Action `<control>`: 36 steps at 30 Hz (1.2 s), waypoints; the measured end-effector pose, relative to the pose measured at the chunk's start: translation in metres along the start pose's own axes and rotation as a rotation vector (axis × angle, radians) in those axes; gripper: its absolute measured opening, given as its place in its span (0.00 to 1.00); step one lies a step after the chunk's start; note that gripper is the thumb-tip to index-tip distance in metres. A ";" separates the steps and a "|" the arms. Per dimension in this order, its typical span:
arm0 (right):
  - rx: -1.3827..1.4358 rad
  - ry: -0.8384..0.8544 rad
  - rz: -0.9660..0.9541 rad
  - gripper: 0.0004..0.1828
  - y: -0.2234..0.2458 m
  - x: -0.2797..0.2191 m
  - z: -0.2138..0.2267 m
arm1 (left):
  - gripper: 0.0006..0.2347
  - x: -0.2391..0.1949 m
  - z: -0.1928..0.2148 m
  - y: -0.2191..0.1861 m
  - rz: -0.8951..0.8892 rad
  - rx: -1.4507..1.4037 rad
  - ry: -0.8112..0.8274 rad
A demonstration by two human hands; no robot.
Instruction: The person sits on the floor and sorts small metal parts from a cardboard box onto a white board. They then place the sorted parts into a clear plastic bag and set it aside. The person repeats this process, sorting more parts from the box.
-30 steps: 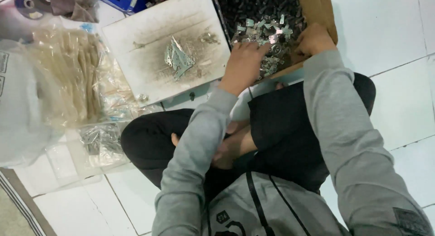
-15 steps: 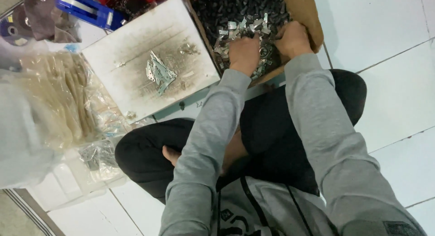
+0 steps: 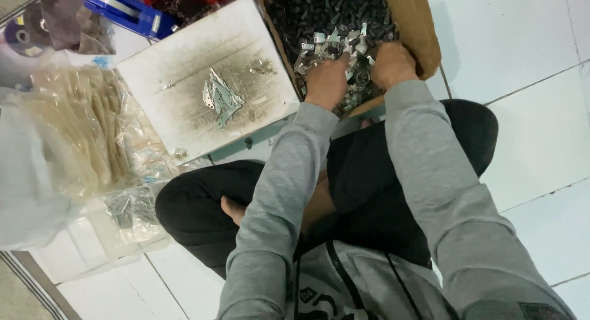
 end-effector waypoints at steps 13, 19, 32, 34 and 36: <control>0.382 0.164 0.313 0.12 -0.019 -0.002 0.027 | 0.31 -0.003 0.006 0.000 0.005 -0.020 0.020; 0.074 -0.082 0.117 0.10 -0.014 0.012 0.002 | 0.34 0.014 0.001 -0.011 -0.134 0.149 -0.190; 0.024 0.019 0.091 0.09 0.001 0.001 0.000 | 0.24 0.001 -0.011 0.021 0.037 0.238 -0.163; 0.064 0.023 0.064 0.09 -0.013 0.004 -0.003 | 0.22 -0.006 -0.009 0.019 0.036 0.165 -0.151; 0.291 -0.109 0.193 0.11 -0.024 0.026 0.000 | 0.29 -0.007 -0.005 0.020 0.094 0.124 -0.014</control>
Point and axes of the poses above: each hand's wrist, its own x-axis towards the middle knuckle, its own z-axis out of the back of the hand, y = z × x, the point moved 5 cm from there along x, towards the middle knuckle, and after that the axes turned 6 degrees about -z, right-handed, at the moved point
